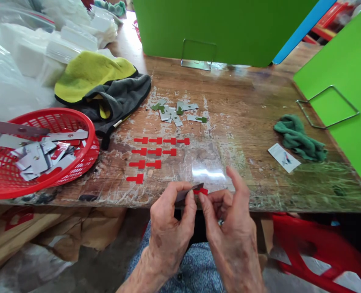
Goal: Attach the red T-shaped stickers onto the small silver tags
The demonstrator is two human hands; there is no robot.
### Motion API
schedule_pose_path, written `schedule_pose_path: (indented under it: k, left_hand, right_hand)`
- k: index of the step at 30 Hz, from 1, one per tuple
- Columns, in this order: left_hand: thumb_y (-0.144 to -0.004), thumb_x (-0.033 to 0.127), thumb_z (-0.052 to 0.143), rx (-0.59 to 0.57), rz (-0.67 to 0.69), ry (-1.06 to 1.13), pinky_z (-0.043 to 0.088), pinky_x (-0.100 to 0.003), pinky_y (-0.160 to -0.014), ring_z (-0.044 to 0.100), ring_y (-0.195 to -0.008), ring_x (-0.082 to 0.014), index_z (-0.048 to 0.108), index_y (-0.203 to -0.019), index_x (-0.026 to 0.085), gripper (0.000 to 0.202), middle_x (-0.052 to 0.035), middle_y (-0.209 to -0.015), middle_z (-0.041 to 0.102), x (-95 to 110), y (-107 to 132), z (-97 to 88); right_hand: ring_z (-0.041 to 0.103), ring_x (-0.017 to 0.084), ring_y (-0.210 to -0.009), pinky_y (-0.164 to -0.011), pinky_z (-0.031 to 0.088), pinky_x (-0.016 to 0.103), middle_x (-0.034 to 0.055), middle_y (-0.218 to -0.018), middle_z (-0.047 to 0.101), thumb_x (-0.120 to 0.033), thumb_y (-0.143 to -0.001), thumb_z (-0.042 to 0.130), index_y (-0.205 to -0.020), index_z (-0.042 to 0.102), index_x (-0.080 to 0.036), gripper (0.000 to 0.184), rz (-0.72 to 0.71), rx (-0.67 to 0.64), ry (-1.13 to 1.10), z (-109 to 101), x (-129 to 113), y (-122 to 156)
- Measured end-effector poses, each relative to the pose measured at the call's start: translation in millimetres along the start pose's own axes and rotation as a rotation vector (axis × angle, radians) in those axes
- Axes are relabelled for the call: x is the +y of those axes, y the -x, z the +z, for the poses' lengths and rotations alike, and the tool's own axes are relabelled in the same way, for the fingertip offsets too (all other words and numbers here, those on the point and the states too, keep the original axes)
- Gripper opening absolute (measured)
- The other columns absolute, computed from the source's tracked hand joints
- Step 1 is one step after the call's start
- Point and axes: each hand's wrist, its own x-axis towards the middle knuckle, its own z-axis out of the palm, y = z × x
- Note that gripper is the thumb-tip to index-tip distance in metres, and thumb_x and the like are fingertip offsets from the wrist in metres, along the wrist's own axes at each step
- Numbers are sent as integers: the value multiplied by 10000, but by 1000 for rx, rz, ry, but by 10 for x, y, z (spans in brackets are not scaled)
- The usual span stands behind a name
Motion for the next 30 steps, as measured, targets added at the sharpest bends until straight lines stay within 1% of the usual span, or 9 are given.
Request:
schedule_pose_path:
  k: [2,3,5,9,13,17,21,26,30]
  left_hand:
    - [-872,128,600,-46,-86,88,544,-181,-610,700,-630,-105,615,-891,208,84,34,-725,733,-12,5,-18]
    - [-875,145,600,-70,-136,132,542,-181,-609,695,-628,-105,611,-893,208,66,34,-714,727,-20,7,-28]
    - [-879,187,609,-111,-234,205,536,-183,-602,674,-618,-103,609,-893,207,24,34,-690,707,-41,7,-50]
    - [-876,227,624,-167,-353,306,521,-178,-606,643,-618,-91,611,-891,201,33,38,-673,682,-75,-13,-90]
    - [-856,244,645,-210,-422,318,483,-160,-553,608,-571,-78,622,-886,186,69,44,-624,663,-46,-71,-132]
    - [-818,254,664,-252,-498,353,457,-162,-509,564,-520,-75,621,-862,163,110,42,-572,646,5,-138,-163]
    - [-789,246,672,-258,-533,401,452,-155,-513,561,-511,-68,616,-844,149,125,42,-544,643,20,-165,-178]
    - [-782,251,687,-267,-571,428,455,-152,-527,571,-513,-63,612,-827,143,140,39,-547,651,17,-163,-186]
    - [-774,248,690,-255,-593,442,451,-152,-511,567,-501,-64,613,-808,143,134,38,-535,645,20,-166,-187]
  right_hand:
    - [684,153,-606,-527,523,251,-33,-704,686,-316,-931,594,-1054,551,-243,150,84,-75,-107,-37,18,-36]
    - [678,154,-619,-530,518,252,-24,-711,683,-331,-927,597,-981,564,-242,109,109,-110,-144,-52,28,-56]
    - [650,152,-622,-520,496,255,-6,-719,667,-363,-919,599,-832,575,-235,156,148,-169,-183,-73,44,-89]
    - [607,150,-653,-543,491,267,14,-779,606,-374,-897,601,-760,608,-224,204,156,-163,-190,-87,51,-114]
    - [573,146,-722,-558,477,262,31,-895,551,-349,-899,572,-723,583,-218,219,118,-132,-172,-93,55,-121]
    - [528,146,-690,-572,432,278,4,-806,533,-375,-934,528,-754,560,-225,236,128,-192,-153,-98,73,-128]
    - [536,146,-679,-611,435,298,-6,-781,539,-388,-948,518,-765,560,-224,249,155,-224,-167,-88,102,-113]
    - [594,150,-677,-614,460,309,-6,-803,557,-400,-944,532,-780,555,-221,244,219,-215,-193,-50,124,-85]
    - [588,157,-671,-624,469,319,-3,-771,557,-384,-939,523,-754,554,-220,250,186,-192,-157,-19,107,-87]
